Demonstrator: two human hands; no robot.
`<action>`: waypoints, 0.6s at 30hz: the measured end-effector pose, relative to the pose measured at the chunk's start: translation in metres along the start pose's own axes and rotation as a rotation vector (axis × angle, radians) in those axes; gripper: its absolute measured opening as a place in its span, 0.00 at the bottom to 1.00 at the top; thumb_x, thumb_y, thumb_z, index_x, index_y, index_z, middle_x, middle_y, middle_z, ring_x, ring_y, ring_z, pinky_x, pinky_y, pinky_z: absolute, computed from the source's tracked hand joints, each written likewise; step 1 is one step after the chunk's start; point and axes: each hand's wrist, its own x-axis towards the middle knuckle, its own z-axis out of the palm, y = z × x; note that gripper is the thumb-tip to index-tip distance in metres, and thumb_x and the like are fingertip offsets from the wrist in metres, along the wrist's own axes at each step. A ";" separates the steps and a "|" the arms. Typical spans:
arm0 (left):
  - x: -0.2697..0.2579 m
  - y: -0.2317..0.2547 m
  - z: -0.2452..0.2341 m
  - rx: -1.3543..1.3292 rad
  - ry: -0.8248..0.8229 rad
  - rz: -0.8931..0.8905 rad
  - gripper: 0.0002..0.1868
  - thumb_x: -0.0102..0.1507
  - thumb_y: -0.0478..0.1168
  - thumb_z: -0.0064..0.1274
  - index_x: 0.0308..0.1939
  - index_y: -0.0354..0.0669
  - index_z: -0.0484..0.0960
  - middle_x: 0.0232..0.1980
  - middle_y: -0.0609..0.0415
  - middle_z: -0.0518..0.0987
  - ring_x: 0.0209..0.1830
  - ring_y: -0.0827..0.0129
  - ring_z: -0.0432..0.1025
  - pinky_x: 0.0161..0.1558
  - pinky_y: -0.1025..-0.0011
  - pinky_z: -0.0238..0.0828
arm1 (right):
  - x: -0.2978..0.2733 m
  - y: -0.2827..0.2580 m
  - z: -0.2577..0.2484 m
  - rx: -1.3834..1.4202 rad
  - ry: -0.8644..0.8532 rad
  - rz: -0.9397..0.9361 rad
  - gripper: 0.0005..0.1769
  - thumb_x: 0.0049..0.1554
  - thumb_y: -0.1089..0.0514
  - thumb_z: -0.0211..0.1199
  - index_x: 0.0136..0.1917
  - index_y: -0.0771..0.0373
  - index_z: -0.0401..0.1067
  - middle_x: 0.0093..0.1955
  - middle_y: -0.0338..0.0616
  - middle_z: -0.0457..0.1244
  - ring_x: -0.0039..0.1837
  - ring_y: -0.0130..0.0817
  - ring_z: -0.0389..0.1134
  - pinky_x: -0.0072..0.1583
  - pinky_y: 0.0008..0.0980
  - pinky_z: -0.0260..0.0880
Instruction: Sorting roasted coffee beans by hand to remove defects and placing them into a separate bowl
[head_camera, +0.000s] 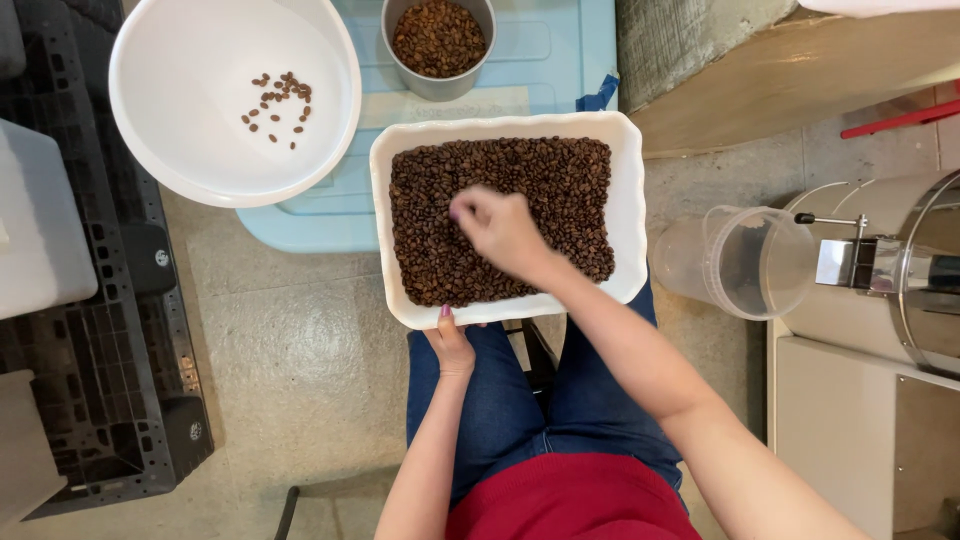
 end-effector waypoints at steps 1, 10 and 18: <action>-0.002 0.002 0.002 0.000 0.007 0.003 0.42 0.69 0.49 0.45 0.78 0.34 0.41 0.71 0.35 0.55 0.66 0.55 0.61 0.61 0.56 0.72 | 0.014 -0.003 -0.006 0.055 0.087 0.018 0.05 0.62 0.62 0.61 0.48 0.55 0.78 0.17 0.31 0.58 0.22 0.24 0.56 0.32 0.21 0.60; 0.006 0.004 -0.016 -0.174 -0.142 -0.025 0.34 0.66 0.34 0.32 0.77 0.39 0.47 0.47 0.39 0.74 0.29 0.60 0.70 0.28 0.65 0.74 | 0.162 0.017 -0.047 0.018 0.374 -0.136 0.03 0.56 0.70 0.66 0.40 0.66 0.78 0.24 0.32 0.60 0.24 0.17 0.50 0.28 0.19 0.47; 0.006 0.014 -0.012 -0.202 -0.142 -0.032 0.35 0.65 0.34 0.33 0.77 0.39 0.46 0.52 0.37 0.72 0.31 0.61 0.70 0.27 0.68 0.74 | 0.169 0.019 -0.041 0.168 0.374 -0.063 0.03 0.58 0.67 0.65 0.42 0.67 0.78 0.24 0.31 0.58 0.26 0.17 0.49 0.30 0.20 0.48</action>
